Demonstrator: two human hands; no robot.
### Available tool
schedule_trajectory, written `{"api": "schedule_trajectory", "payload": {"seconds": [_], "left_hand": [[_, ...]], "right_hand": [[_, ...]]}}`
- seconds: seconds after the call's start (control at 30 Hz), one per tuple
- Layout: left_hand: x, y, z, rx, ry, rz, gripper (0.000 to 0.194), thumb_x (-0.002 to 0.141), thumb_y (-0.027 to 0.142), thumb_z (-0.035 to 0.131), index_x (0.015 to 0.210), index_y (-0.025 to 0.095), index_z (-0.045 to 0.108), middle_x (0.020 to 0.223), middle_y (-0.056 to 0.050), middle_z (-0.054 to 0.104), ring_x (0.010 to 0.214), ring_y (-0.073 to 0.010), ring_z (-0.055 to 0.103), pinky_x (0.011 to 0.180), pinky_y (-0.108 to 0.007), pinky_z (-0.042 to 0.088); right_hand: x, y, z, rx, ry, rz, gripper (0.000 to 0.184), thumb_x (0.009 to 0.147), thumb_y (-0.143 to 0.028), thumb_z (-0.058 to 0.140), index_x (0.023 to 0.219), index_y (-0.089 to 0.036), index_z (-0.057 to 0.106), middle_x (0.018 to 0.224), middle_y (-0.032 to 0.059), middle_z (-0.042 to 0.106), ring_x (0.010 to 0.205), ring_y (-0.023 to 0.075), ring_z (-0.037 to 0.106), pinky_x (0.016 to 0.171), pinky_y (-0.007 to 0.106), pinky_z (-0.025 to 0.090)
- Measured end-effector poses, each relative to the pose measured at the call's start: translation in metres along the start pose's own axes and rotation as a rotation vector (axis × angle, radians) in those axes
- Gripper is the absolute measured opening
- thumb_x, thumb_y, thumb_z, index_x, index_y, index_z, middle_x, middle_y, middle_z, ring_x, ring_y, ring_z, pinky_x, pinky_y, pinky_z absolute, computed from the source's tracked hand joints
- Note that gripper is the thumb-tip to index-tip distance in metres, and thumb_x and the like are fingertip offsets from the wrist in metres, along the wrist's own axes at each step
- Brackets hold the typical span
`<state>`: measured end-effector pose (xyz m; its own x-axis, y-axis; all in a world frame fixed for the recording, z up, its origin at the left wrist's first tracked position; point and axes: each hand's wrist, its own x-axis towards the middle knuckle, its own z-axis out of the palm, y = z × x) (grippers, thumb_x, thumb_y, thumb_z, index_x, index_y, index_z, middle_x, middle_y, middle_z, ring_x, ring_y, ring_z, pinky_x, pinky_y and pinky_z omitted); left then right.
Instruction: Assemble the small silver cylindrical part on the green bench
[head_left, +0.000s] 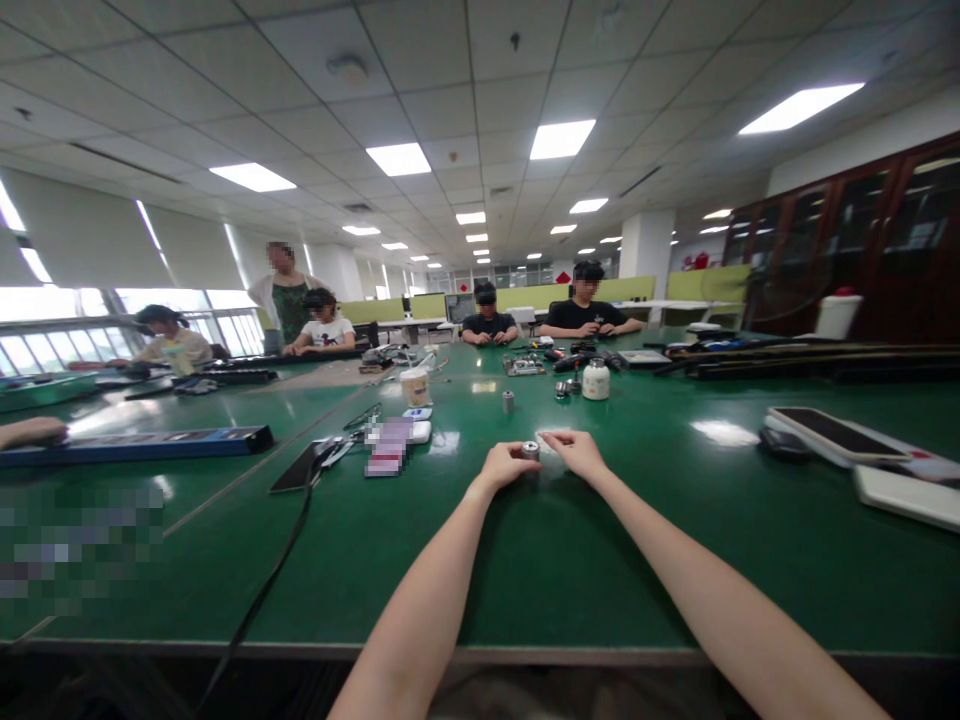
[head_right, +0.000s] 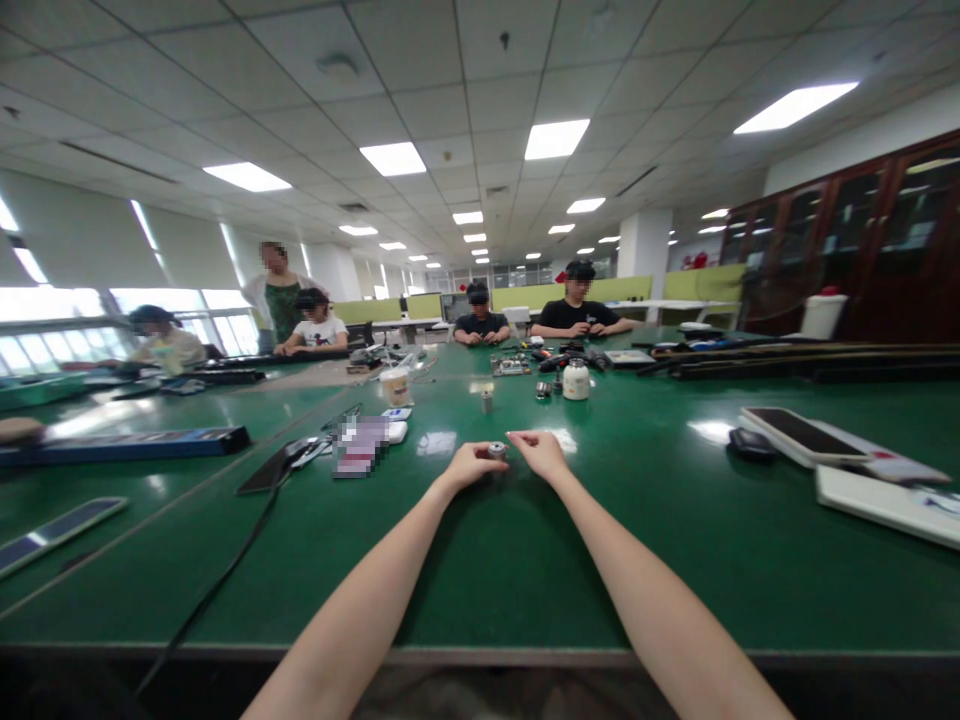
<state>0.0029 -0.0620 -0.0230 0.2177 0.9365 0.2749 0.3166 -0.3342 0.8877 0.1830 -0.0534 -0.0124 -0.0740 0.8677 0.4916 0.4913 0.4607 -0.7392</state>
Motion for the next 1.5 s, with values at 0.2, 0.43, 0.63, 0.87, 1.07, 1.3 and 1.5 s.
{"api": "schedule_trajectory", "payload": {"seconds": [0.2,0.43,0.63,0.87,1.07,1.3,1.5], "left_hand": [[0.000,-0.002,-0.001,0.008,-0.050,0.016,0.033,0.057,0.028,0.079,0.087,0.015,0.076,0.082,-0.004,0.074,0.077,-0.0192,0.067,0.077,-0.027,0.050],[0.003,-0.006,0.000,0.028,-0.048,0.047,0.029,0.059,0.028,0.076,0.085,0.014,0.076,0.080,-0.004,0.073,0.075,-0.0181,0.066,0.076,-0.026,0.050],[0.002,-0.006,0.000,0.027,-0.049,0.057,0.028,0.060,0.025,0.076,0.086,0.014,0.076,0.082,-0.005,0.074,0.078,-0.0196,0.068,0.077,-0.027,0.051],[0.002,-0.006,0.000,0.033,-0.056,0.049,0.031,0.060,0.028,0.076,0.088,0.014,0.076,0.082,-0.006,0.074,0.079,-0.0208,0.068,0.078,-0.029,0.051],[0.000,-0.002,0.000,0.039,-0.051,0.025,0.034,0.059,0.030,0.078,0.089,0.014,0.076,0.084,-0.006,0.074,0.081,-0.0212,0.068,0.078,-0.028,0.051],[-0.002,0.002,-0.001,0.046,-0.064,0.001,0.040,0.059,0.032,0.078,0.095,0.014,0.076,0.084,-0.005,0.074,0.078,-0.0189,0.066,0.077,-0.027,0.050],[-0.002,0.002,-0.001,0.062,-0.067,-0.001,0.046,0.058,0.036,0.079,0.099,0.015,0.075,0.083,-0.005,0.074,0.078,-0.0186,0.066,0.078,-0.028,0.049]], "right_hand": [[-0.005,-0.020,0.015,0.092,-0.015,-0.080,0.031,0.081,-0.041,0.059,0.088,-0.017,0.076,0.089,0.0100,0.075,0.082,0.0251,0.070,0.075,0.034,0.053],[-0.010,-0.026,0.015,0.086,0.009,-0.113,0.027,0.080,-0.038,0.060,0.087,-0.017,0.076,0.087,0.0092,0.075,0.081,0.0229,0.070,0.074,0.032,0.054],[-0.009,-0.024,0.015,0.097,-0.021,-0.082,0.029,0.080,-0.040,0.061,0.088,-0.016,0.076,0.085,0.0092,0.075,0.075,0.0214,0.069,0.070,0.030,0.053],[-0.007,-0.018,0.013,0.109,-0.086,-0.024,0.036,0.077,-0.049,0.063,0.082,-0.015,0.073,0.077,0.0078,0.074,0.069,0.0199,0.068,0.063,0.028,0.051],[-0.008,-0.023,0.006,0.075,-0.123,-0.052,0.035,0.080,-0.047,0.059,0.086,-0.016,0.075,0.082,0.0075,0.075,0.074,0.0207,0.068,0.066,0.028,0.051],[-0.003,-0.029,-0.004,-0.149,0.057,-0.093,0.028,0.079,-0.044,0.061,0.084,-0.022,0.076,0.089,0.0057,0.075,0.086,0.0217,0.068,0.077,0.030,0.050],[-0.004,-0.004,-0.021,-0.411,0.022,0.065,0.025,0.078,-0.049,0.064,0.086,-0.029,0.077,0.103,0.0041,0.072,0.105,0.0282,0.062,0.090,0.040,0.046]]}}
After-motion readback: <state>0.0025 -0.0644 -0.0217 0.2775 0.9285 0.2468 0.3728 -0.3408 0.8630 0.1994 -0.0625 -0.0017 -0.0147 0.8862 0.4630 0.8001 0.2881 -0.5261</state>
